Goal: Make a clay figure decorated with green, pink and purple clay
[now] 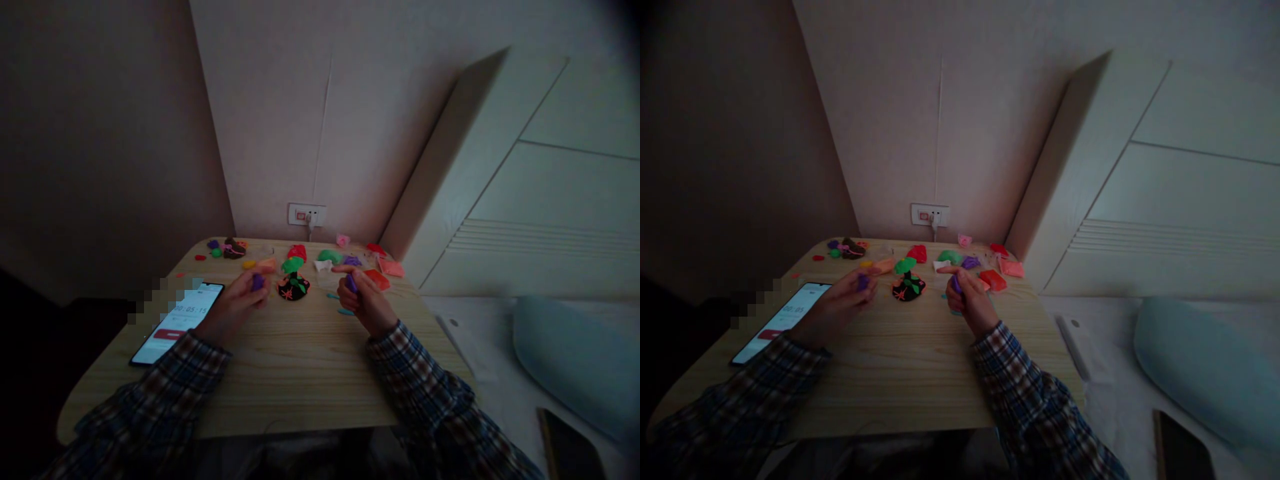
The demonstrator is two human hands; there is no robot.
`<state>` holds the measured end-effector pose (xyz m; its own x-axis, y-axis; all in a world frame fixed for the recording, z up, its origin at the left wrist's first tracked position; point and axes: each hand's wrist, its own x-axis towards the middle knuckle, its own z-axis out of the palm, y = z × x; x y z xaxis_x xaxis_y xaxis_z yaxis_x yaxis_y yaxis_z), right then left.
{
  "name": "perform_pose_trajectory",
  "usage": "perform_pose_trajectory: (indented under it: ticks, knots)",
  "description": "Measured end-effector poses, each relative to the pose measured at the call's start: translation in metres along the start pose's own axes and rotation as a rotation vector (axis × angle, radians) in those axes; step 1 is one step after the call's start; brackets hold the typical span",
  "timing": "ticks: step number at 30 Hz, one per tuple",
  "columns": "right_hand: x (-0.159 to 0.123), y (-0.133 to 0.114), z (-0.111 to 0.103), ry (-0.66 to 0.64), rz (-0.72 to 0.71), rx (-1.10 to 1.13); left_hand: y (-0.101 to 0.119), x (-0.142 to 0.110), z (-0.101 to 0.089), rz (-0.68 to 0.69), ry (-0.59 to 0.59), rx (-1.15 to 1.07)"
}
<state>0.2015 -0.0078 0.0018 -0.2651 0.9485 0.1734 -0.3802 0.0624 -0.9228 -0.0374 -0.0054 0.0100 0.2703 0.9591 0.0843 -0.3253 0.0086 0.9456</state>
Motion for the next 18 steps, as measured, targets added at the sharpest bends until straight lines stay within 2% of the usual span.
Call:
perform_pose_trajectory:
  ticks: [7, 10, 14, 18]
  knots:
    - [-0.002, 0.001, 0.007, -0.09, 0.034, 0.001, -0.002, -0.001, -0.004, -0.027, -0.057, 0.118]
    - [-0.003, 0.001, 0.011, -0.149, 0.037, -0.066, -0.003, -0.002, -0.003, -0.055, -0.026, 0.134]
    - [-0.002, 0.001, 0.011, -0.086, 0.031, -0.061, -0.004, -0.004, 0.0, -0.091, 0.028, 0.167]
    - [0.002, 0.002, 0.006, -0.001, 0.101, -0.024, -0.004, -0.006, 0.009, -0.095, -0.007, 0.17]
